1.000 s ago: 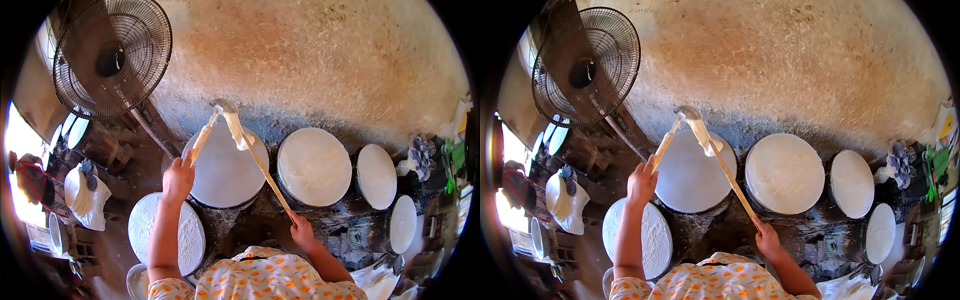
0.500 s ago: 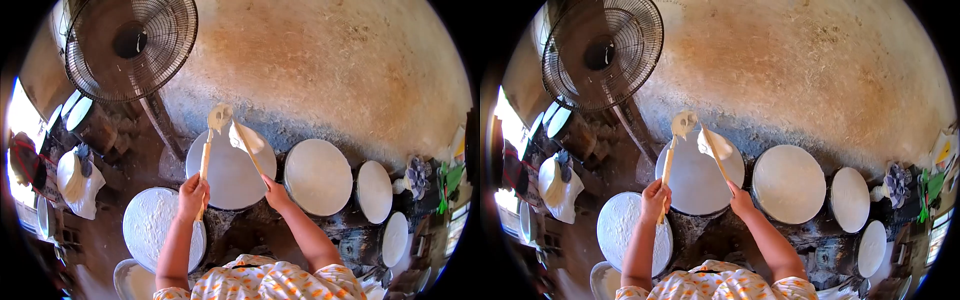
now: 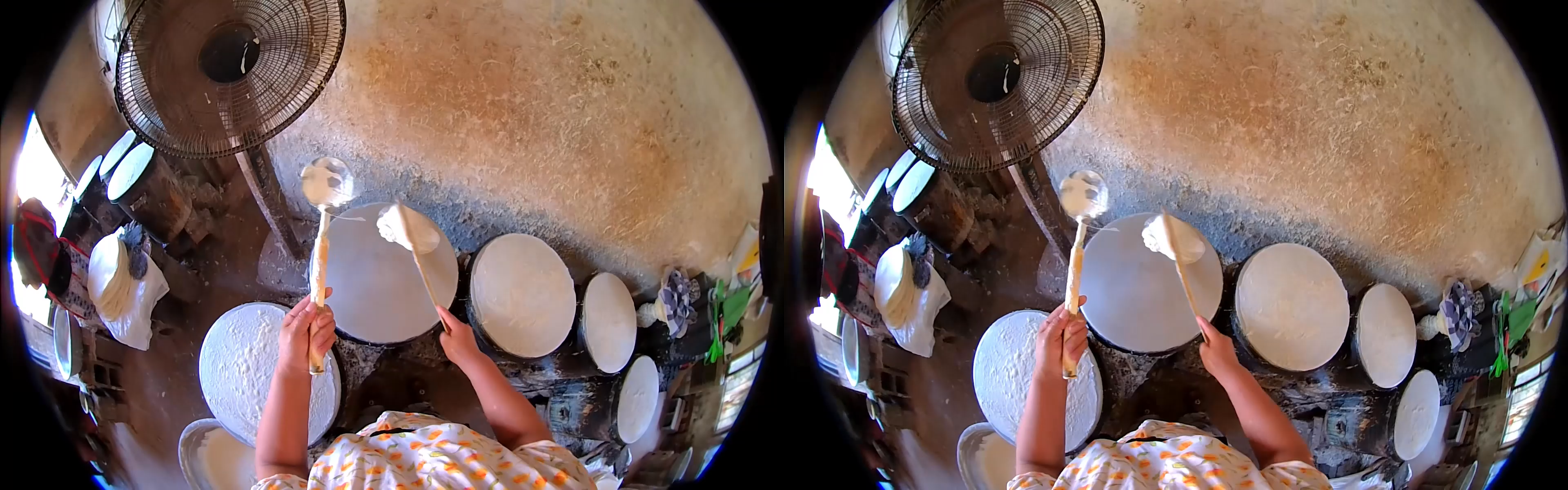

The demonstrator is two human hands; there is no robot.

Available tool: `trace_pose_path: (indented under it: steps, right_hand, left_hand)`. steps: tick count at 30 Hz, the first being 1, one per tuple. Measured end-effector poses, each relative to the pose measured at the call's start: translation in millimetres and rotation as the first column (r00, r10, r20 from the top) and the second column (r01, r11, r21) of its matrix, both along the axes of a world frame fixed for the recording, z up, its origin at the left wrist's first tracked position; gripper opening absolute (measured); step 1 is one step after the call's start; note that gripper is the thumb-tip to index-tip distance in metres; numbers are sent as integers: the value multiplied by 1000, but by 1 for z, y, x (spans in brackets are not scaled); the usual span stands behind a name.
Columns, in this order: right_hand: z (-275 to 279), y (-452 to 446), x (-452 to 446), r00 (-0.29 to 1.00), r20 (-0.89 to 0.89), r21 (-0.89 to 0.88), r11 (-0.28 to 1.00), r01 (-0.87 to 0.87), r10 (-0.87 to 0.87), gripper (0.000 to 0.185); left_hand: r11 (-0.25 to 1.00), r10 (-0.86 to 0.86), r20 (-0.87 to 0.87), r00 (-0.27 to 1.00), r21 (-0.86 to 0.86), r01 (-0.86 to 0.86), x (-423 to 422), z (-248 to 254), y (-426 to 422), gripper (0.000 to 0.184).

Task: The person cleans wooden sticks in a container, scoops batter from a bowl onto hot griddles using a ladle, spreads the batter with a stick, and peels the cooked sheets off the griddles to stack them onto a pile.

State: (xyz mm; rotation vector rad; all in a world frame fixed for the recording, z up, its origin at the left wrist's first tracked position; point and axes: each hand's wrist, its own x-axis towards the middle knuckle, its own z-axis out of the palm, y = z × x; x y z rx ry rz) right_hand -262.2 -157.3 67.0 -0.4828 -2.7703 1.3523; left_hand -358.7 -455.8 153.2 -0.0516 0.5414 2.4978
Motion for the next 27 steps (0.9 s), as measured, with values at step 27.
trace_pose_path:
  steps: [27]
  right_hand:
    - [-1, 12, -6, 916, 81, -177, 910, -375, 393, 57]
  left_hand:
    - [722, 164, -172, 971, -650, -237, 18, -5, -1, 13]
